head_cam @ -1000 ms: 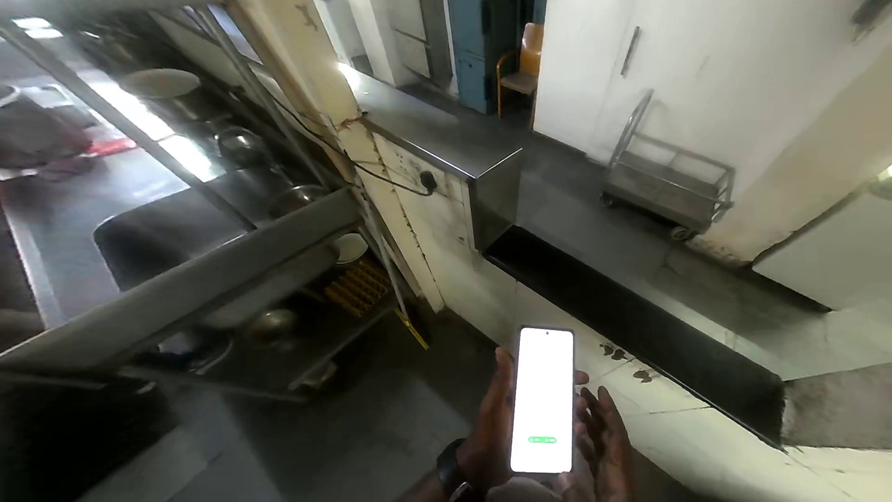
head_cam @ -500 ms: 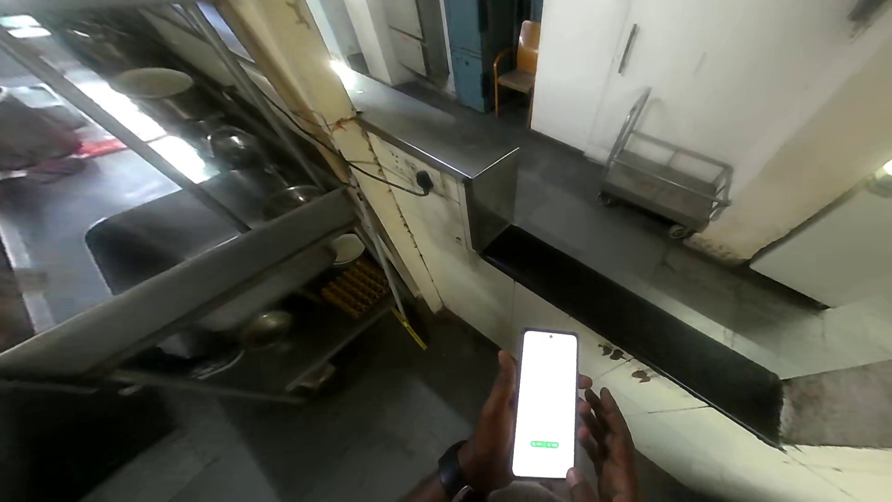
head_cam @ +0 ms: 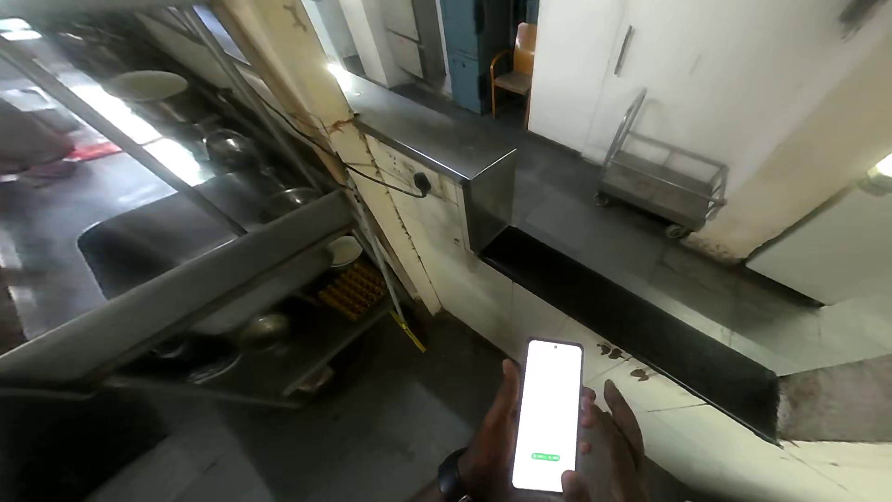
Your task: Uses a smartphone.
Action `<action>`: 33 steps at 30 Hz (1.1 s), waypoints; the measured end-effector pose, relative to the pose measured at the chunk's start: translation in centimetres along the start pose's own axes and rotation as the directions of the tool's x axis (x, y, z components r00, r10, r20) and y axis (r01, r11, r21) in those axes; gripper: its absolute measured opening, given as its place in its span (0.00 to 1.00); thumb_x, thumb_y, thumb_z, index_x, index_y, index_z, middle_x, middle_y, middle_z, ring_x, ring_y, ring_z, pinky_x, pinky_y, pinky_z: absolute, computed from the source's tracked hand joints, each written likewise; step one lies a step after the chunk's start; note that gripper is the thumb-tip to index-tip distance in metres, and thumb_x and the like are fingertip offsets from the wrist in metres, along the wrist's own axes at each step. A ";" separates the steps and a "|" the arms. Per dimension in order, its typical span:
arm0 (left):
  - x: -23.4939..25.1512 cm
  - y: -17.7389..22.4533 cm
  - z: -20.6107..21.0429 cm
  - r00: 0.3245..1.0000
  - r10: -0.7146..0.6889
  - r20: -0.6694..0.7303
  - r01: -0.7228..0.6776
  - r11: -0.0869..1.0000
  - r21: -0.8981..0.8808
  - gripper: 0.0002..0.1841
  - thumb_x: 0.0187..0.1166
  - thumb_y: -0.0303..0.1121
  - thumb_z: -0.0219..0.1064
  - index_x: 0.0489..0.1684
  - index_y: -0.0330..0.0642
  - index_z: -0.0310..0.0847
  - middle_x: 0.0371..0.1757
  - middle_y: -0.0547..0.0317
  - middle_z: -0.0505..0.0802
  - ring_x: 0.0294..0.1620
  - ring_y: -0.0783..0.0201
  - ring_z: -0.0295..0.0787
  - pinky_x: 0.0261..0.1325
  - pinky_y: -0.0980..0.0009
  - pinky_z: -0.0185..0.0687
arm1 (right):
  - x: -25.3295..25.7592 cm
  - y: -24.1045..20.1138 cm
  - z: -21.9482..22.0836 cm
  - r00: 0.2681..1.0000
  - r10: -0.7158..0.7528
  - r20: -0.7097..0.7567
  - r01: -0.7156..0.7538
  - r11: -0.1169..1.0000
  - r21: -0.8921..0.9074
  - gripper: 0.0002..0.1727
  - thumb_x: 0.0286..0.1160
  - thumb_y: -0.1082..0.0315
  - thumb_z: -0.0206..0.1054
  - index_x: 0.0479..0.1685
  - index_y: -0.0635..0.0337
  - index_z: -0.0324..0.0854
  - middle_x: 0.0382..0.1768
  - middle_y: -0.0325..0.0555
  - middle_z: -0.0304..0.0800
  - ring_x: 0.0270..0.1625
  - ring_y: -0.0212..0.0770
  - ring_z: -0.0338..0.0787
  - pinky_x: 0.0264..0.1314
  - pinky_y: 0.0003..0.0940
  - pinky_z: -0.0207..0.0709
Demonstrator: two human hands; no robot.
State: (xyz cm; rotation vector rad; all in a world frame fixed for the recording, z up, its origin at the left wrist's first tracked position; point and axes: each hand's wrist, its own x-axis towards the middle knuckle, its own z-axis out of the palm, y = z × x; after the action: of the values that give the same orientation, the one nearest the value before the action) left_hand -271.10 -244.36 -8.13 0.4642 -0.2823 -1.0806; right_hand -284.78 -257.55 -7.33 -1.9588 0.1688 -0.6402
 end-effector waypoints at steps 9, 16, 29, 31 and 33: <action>-0.9 -0.7 1.1 0.997 0.022 -0.079 -0.016 0.997 0.078 0.42 0.81 0.71 0.45 0.81 0.46 0.72 0.73 0.46 0.85 0.75 0.55 0.82 0.77 0.51 0.77 | 1.9 -1.3 0.3 0.994 -0.085 0.072 0.109 0.874 -0.474 0.40 0.76 0.23 0.48 0.86 0.29 0.71 0.93 0.64 0.51 0.96 0.62 0.45 0.93 0.66 0.46; -1.0 -0.7 0.9 1.000 -0.012 0.006 0.011 1.000 0.014 0.43 0.80 0.72 0.47 0.81 0.45 0.72 0.73 0.44 0.85 0.74 0.52 0.82 0.75 0.49 0.78 | 1.6 -1.1 0.1 0.993 -0.099 0.056 0.113 0.911 -0.397 0.39 0.76 0.24 0.50 0.85 0.27 0.71 0.94 0.62 0.46 0.97 0.60 0.42 0.94 0.66 0.45; -0.7 -0.5 0.7 1.000 -0.017 0.009 0.017 0.999 0.028 0.44 0.77 0.75 0.45 0.78 0.48 0.75 0.68 0.42 0.88 0.68 0.50 0.87 0.71 0.49 0.82 | -0.4 -0.4 -0.5 0.957 -0.288 0.036 0.287 0.924 -0.253 0.29 0.84 0.31 0.46 0.62 0.31 0.88 0.86 0.42 0.68 0.94 0.47 0.54 0.94 0.47 0.53; -0.7 -0.3 0.9 1.000 -0.001 -0.027 0.002 0.998 0.068 0.44 0.78 0.74 0.44 0.79 0.49 0.74 0.68 0.44 0.88 0.69 0.52 0.86 0.72 0.49 0.82 | -0.6 -0.3 -0.4 0.947 -0.314 0.061 0.319 0.913 -0.255 0.30 0.84 0.31 0.43 0.59 0.29 0.89 0.86 0.39 0.69 0.94 0.48 0.54 0.94 0.47 0.54; -0.7 -0.3 0.8 0.999 0.013 -0.041 -0.010 0.997 0.081 0.44 0.79 0.74 0.43 0.81 0.47 0.72 0.70 0.45 0.87 0.71 0.52 0.84 0.74 0.48 0.79 | -0.7 -0.4 -0.3 0.940 -0.328 0.097 0.342 0.900 -0.272 0.31 0.85 0.31 0.41 0.59 0.29 0.88 0.88 0.39 0.68 0.95 0.49 0.52 0.95 0.49 0.50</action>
State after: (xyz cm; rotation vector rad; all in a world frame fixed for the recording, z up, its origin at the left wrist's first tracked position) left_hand -272.01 -244.05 -7.63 0.5561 -0.2928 -1.0501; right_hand -285.57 -257.36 -7.16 -2.3069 -0.1189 -0.8269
